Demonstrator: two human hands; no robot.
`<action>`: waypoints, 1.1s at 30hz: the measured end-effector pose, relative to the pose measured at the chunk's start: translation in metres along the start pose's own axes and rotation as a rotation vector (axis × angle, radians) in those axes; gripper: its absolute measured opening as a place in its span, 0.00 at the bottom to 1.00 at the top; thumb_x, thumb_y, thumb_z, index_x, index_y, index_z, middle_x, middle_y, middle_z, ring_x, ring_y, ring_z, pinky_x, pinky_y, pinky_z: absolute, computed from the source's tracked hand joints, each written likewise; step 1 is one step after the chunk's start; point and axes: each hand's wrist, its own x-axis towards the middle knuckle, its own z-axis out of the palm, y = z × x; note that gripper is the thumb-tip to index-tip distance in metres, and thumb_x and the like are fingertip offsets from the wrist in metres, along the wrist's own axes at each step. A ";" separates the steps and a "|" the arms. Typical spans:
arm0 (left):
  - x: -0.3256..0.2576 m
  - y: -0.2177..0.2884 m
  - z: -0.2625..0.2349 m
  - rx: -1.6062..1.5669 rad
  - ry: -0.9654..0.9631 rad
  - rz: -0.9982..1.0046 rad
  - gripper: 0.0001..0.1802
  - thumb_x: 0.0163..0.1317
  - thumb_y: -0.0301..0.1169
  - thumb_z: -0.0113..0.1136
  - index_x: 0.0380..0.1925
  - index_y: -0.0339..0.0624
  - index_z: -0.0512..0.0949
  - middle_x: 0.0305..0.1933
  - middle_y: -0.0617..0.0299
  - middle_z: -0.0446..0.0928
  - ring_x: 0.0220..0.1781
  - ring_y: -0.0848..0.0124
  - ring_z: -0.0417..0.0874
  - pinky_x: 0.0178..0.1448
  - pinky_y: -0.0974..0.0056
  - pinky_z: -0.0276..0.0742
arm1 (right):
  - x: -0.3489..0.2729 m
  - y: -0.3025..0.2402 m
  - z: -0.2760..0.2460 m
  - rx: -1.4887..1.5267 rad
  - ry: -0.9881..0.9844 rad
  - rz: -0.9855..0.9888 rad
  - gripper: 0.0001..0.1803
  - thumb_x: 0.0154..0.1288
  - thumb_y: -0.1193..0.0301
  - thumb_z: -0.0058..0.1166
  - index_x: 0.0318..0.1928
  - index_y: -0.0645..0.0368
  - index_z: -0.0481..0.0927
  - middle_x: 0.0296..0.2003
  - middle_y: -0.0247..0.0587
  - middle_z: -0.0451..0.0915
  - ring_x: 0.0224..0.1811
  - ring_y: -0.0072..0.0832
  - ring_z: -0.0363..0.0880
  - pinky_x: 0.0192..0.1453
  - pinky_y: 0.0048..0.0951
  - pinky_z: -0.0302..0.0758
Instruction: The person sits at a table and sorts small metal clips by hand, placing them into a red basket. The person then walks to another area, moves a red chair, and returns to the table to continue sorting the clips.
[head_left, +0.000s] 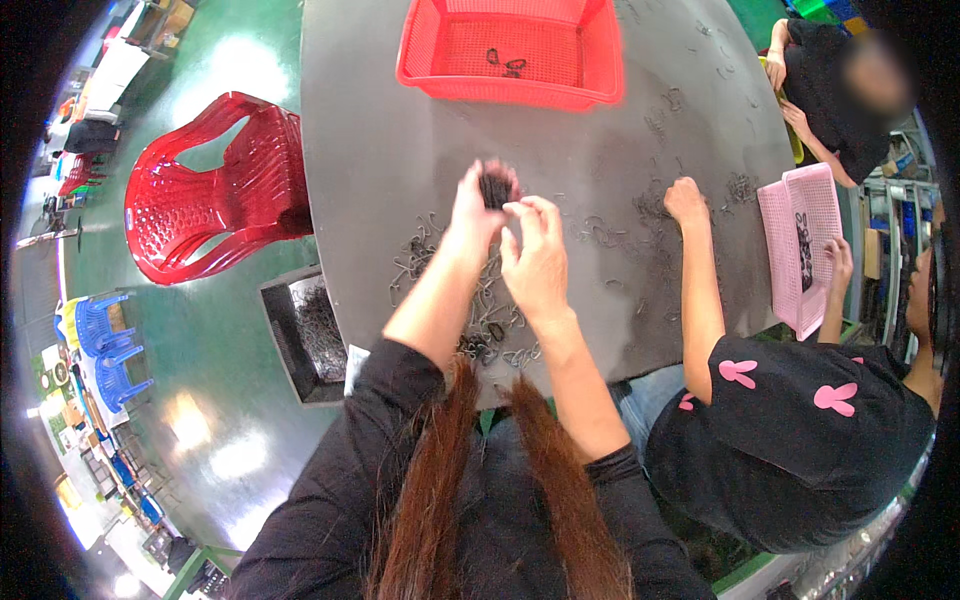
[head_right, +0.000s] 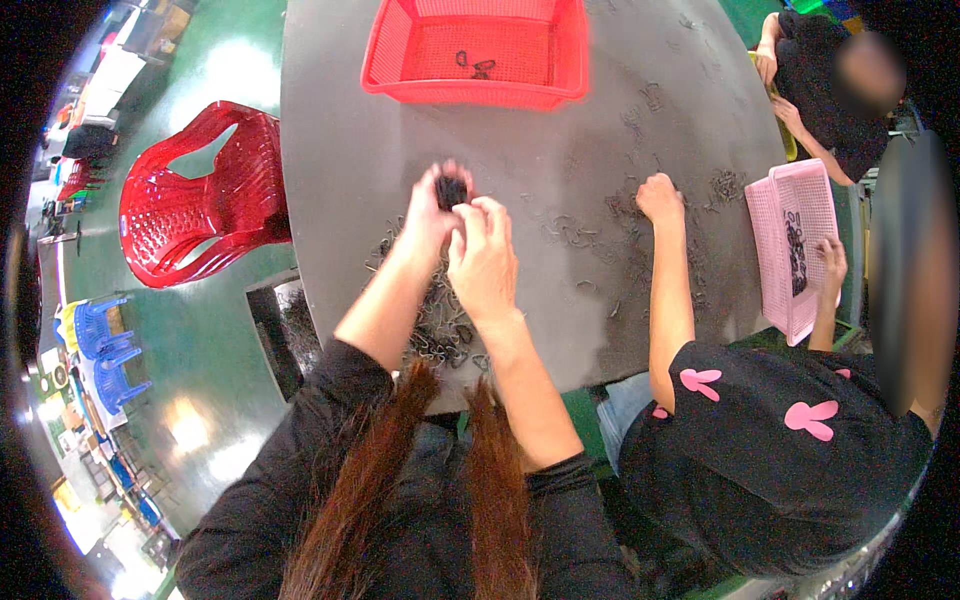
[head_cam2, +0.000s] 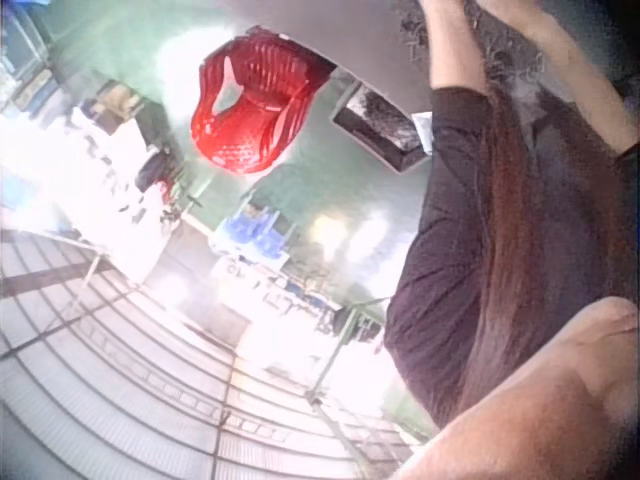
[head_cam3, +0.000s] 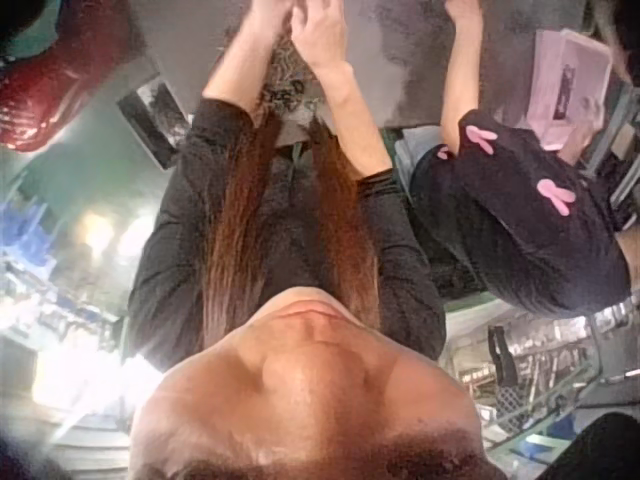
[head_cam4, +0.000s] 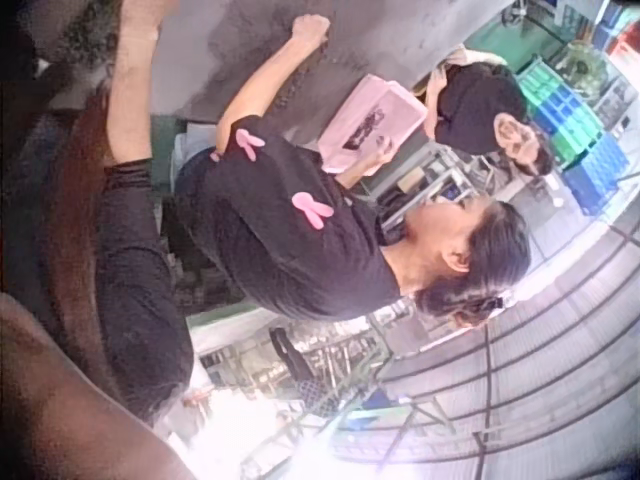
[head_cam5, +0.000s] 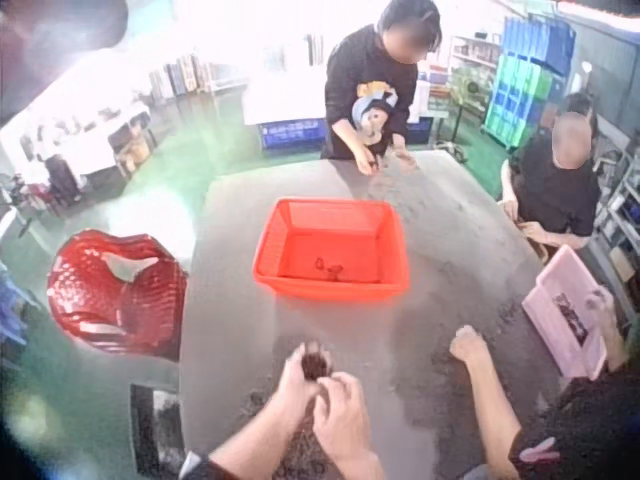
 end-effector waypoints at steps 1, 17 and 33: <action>-0.001 0.004 0.044 -0.060 0.025 0.051 0.13 0.62 0.40 0.46 0.30 0.41 0.73 0.30 0.57 0.75 0.34 0.64 0.76 0.39 0.58 0.77 | 0.004 0.004 -0.010 -0.040 0.011 0.010 0.15 0.52 0.78 0.51 0.43 0.58 0.73 0.47 0.47 0.67 0.50 0.43 0.70 0.52 0.37 0.69; -0.078 0.001 -0.077 1.734 -0.180 0.401 0.11 0.53 0.32 0.55 0.35 0.40 0.79 0.32 0.58 0.80 0.34 0.71 0.80 0.41 0.66 0.75 | -0.129 0.104 0.026 -0.257 -0.475 0.234 0.15 0.47 0.66 0.62 0.35 0.53 0.73 0.34 0.37 0.74 0.39 0.35 0.76 0.40 0.37 0.71; -0.169 -0.056 -0.197 2.635 -0.422 0.905 0.14 0.49 0.33 0.58 0.37 0.47 0.70 0.35 0.62 0.69 0.42 0.64 0.71 0.40 0.60 0.67 | -0.171 0.123 0.030 0.433 -0.311 0.669 0.15 0.49 0.69 0.63 0.38 0.57 0.77 0.28 0.33 0.77 0.31 0.24 0.77 0.32 0.26 0.73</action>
